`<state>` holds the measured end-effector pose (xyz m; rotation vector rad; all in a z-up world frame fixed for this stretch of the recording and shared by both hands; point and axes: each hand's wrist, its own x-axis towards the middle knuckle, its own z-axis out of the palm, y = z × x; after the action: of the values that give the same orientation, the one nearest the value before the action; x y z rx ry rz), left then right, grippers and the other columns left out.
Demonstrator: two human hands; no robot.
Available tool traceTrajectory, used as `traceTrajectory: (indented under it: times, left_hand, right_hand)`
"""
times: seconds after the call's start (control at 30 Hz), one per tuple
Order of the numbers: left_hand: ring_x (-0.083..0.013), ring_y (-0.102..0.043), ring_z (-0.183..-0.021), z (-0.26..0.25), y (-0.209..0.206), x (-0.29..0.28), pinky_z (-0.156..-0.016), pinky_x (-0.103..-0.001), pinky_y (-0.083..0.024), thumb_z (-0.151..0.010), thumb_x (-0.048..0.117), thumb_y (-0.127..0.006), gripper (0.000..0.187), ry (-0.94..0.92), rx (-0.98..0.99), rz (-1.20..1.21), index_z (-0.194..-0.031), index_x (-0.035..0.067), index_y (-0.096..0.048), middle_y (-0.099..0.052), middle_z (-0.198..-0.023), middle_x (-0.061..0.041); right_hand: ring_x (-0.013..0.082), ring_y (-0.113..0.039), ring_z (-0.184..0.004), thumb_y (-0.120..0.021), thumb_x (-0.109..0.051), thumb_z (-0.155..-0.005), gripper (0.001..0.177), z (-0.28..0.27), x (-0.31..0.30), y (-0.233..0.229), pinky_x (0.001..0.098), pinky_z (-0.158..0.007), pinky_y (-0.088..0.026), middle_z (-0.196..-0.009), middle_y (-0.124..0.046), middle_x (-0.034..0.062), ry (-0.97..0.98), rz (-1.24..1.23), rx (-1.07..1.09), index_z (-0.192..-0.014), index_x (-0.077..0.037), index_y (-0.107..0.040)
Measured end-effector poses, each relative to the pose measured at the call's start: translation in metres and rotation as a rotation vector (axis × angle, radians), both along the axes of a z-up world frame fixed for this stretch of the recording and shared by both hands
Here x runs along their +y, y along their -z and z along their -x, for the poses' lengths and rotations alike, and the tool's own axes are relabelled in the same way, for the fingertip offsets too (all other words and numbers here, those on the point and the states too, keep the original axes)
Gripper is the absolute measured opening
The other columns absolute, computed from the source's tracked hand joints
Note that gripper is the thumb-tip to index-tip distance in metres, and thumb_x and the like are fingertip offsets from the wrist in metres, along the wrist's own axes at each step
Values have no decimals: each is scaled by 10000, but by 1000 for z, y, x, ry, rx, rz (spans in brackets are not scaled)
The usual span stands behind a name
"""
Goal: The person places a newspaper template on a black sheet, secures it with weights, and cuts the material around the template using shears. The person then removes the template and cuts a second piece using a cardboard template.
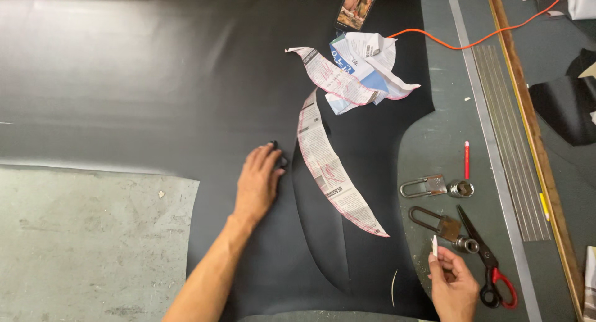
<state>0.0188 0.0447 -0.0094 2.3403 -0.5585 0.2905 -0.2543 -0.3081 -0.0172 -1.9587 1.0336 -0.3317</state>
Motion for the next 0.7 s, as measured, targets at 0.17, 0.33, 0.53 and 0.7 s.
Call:
traceTrajectory:
  times: [0.17,0.33,0.53,0.7]
  left_hand:
    - [-419,-486,-1369,-41,-13,35,-1175,-535,-344,-939,27,-632,377,-230,-177,-191,-1314,-12,-603,-548,-1451,-218]
    - [-404,-500,-1351,-11,-29,-9,-1167,-518,-365,-895,24,-646,406,-44,-142,25,-1294,-11,-579,-571,-1409,-222]
    - [-385,-450,-1427,59,-21,-88,-1185,-533,-317,-967,250,-656,594,321,-89,-29,-1490,29,-484,-510,-1488,-214]
    - [-354,-489,-1403,43,0,-71,-1182,-534,-329,-993,309,-619,599,247,-33,-37,-1495,23,-457,-549,-1458,-190]
  right_hand:
    - [117,-675,-790,-701,-72,-959,265,11,-1,6,279,-679,-571,-999,-747,110,-3,0,-16,-1214,-2,-715]
    - [119,-682,-795,-700,-81,-954,275,2,14,4,268,-680,-561,-994,-739,100,-39,-36,-67,-1219,-8,-706]
    - [188,-739,-831,-742,-120,-887,207,-23,90,-22,335,-784,-569,-935,-771,64,-384,64,27,-1077,-43,-714]
    - [329,-608,-1272,-707,-82,-860,158,-49,138,-44,465,-1093,-432,-1272,-691,148,-934,265,-194,-985,-40,-621]
